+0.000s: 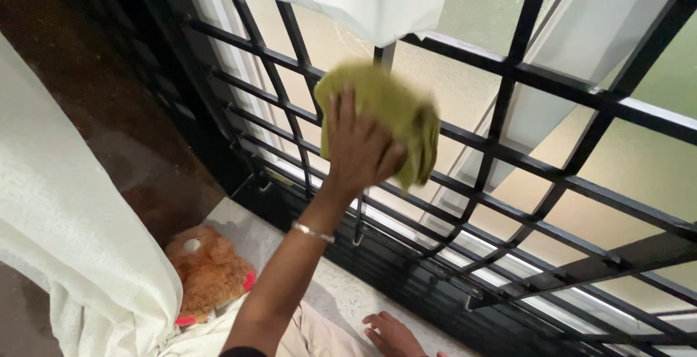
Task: The person sits on the floor and wipes the black metal bars of a window grille using a yellow cloth. They systematically clean the horizontal and vertical bars, moving from the lower sections to the upper sections of the grille.
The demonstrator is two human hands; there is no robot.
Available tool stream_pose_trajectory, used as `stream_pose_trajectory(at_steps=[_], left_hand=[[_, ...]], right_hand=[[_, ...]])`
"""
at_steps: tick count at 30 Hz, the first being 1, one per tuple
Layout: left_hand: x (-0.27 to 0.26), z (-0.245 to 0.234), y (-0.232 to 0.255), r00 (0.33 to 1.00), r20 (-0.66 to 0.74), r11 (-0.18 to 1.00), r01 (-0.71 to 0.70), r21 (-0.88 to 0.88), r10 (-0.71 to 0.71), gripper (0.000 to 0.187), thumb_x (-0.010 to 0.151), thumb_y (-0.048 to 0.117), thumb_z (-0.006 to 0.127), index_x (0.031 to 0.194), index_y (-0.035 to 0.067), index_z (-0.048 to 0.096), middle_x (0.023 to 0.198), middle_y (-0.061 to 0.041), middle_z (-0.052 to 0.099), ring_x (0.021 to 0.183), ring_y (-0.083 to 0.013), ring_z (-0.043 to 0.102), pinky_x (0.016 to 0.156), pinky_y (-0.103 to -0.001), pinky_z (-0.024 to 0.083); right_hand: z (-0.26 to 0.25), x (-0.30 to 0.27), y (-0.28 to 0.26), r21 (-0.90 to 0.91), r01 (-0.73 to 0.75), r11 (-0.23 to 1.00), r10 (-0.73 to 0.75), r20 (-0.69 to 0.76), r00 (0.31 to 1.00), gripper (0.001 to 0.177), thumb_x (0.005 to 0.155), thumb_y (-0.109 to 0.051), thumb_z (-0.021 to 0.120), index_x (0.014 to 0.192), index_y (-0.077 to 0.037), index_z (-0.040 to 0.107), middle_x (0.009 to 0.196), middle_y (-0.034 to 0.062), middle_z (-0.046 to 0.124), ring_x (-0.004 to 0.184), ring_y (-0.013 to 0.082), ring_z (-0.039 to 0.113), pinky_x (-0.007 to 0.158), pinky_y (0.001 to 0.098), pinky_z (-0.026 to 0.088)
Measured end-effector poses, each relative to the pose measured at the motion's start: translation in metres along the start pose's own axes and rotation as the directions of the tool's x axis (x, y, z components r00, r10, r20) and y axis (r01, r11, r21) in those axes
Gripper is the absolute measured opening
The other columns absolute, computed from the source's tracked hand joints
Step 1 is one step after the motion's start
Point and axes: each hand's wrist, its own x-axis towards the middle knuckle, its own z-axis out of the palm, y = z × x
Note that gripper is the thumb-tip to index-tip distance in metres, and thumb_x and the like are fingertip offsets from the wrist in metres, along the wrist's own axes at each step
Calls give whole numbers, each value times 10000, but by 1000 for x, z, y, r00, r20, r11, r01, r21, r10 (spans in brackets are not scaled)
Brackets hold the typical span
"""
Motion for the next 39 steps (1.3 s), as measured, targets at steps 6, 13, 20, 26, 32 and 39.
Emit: stream_pose_trajectory(at_steps=[6, 13, 20, 26, 32, 39], left_hand=[[-16, -10, 11, 993, 68, 991, 104, -81, -98, 422, 1105, 387, 509, 1218, 2, 639, 1417, -210, 487, 1530, -529, 344, 1271, -654, 299], [-20, -31, 15, 998, 55, 998, 39, 42, -42, 592, 1009, 464, 445, 1289, -10, 662, 1487, -257, 502, 1492, -504, 252, 1216, -713, 148], [-21, -7, 3, 997, 26, 992, 76, 97, -79, 527, 1049, 516, 503, 1270, 52, 620, 1464, -274, 446, 1532, -542, 226, 1251, -755, 135], [-76, -31, -51, 914, 199, 935, 344, 86, -354, 469, 1010, 460, 496, 1333, 135, 595, 1450, -159, 563, 1493, -439, 419, 1240, -791, 94], [-45, -23, 30, 954, 63, 843, 290, -452, -294, 845, 956, 605, 522, 1506, -11, 344, 1586, -286, 291, 1567, -502, 120, 1250, -742, -22], [-52, -1, -17, 974, 5, 974, 225, -37, -225, 747, 951, 542, 593, 1524, 121, 364, 1581, -197, 363, 1616, -480, 184, 1282, -783, -31]], right_hand=[[-3, -2, -9, 9, -39, 999, 38, 14, 999, 228, 977, -309, 633, 1177, -209, 677, 1063, 58, 674, 981, 266, 695, 854, 393, 551], [13, 0, 13, 8, -64, 998, 63, 59, 996, 215, 976, -305, 653, 1168, -218, 696, 1002, 78, 676, 966, 258, 692, 859, 398, 542], [19, 11, 17, 36, -185, 982, 182, 69, 981, 221, 958, -251, 663, 1173, -220, 705, 1004, 78, 664, 967, 243, 672, 902, 377, 525], [20, 17, 12, -37, -298, 954, 300, 153, 941, 197, 984, -211, 634, 1158, -227, 726, 1020, 64, 688, 949, 206, 688, 889, 338, 533], [-7, 62, -45, 29, 249, 968, -219, -390, 894, 129, 845, -67, 732, 948, -143, 751, 851, 78, 729, 732, 226, 731, 639, 344, 581], [-182, 49, -191, -787, 362, 499, -863, -412, 293, 24, 846, -92, 739, 868, -83, 735, 704, 41, 659, 614, 240, 647, 579, 404, 505]])
